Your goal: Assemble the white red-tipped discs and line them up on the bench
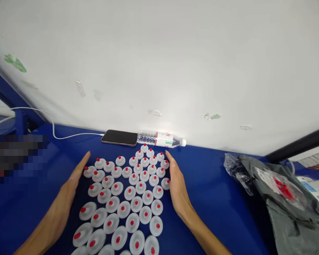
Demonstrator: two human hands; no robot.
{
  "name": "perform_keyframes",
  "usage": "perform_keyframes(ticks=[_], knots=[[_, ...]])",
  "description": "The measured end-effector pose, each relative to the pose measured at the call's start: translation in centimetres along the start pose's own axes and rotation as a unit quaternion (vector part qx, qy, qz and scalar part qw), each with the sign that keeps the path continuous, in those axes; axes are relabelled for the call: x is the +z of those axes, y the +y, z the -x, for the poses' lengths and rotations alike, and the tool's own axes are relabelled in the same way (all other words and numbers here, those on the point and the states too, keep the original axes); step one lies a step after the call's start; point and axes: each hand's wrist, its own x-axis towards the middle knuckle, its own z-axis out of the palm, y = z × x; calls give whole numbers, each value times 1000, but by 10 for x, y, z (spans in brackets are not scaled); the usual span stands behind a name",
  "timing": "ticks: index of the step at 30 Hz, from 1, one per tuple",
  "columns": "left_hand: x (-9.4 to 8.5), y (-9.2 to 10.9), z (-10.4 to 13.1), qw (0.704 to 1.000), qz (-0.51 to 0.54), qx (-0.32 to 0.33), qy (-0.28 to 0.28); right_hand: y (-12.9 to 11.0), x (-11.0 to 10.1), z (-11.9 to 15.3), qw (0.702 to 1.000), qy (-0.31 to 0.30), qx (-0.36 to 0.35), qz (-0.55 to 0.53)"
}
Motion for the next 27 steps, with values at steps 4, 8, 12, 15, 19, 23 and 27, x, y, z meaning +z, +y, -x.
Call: perform_keyframes(ticks=[4, 8, 12, 15, 19, 23, 27], knots=[[17, 38, 5, 997, 72, -39, -9, -13, 20, -15, 997, -60, -39, 12], [29, 54, -2, 993, 104, -40, -30, -8, 21, -21, 996, -70, -49, -18], [39, 59, -14, 988, 144, -25, -56, -4, 15, -23, 997, -62, -44, -22], [42, 60, -23, 983, 180, -15, -46, -11, 14, -21, 996, -70, -51, 0], [38, 61, -31, 981, 196, -14, -6, -18, 17, -18, 996, -68, -57, 15], [38, 63, -30, 981, 192, -25, -30, -15, 19, -16, 996, -70, -48, 37], [39, 63, -27, 978, 196, -38, -57, -12, 21, -15, 995, -74, -50, 40]])
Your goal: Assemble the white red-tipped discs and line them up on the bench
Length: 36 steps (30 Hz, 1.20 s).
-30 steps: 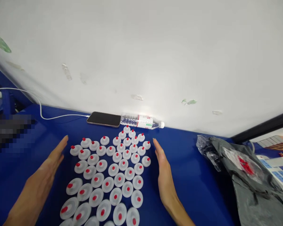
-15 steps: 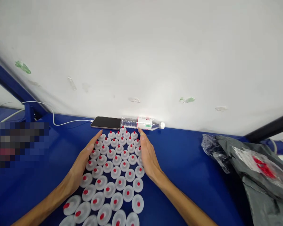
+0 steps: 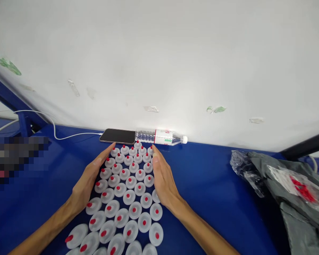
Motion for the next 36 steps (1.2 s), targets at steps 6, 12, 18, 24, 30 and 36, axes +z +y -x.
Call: perform_keyframes(ticks=[6, 12, 18, 24, 30, 36], knots=[[0, -6, -1, 999, 28, 17, -7, -1, 1, 0, 1000, 3, -4, 6], [-3, -13, -4, 999, 3, 36, 17, -3, 0, 0, 1000, 1, 11, -8], [-2, -13, -8, 997, 8, 33, 68, -1, 2, 1, 999, 19, 13, -42], [-7, -8, -13, 982, 21, 84, 168, 5, 2, -2, 987, 98, -21, -128], [-18, -10, -18, 957, 60, 125, 254, 13, -4, -6, 959, 217, -62, -173], [-18, -15, -16, 970, 9, 49, 237, 14, -4, -5, 954, 208, -4, -216]])
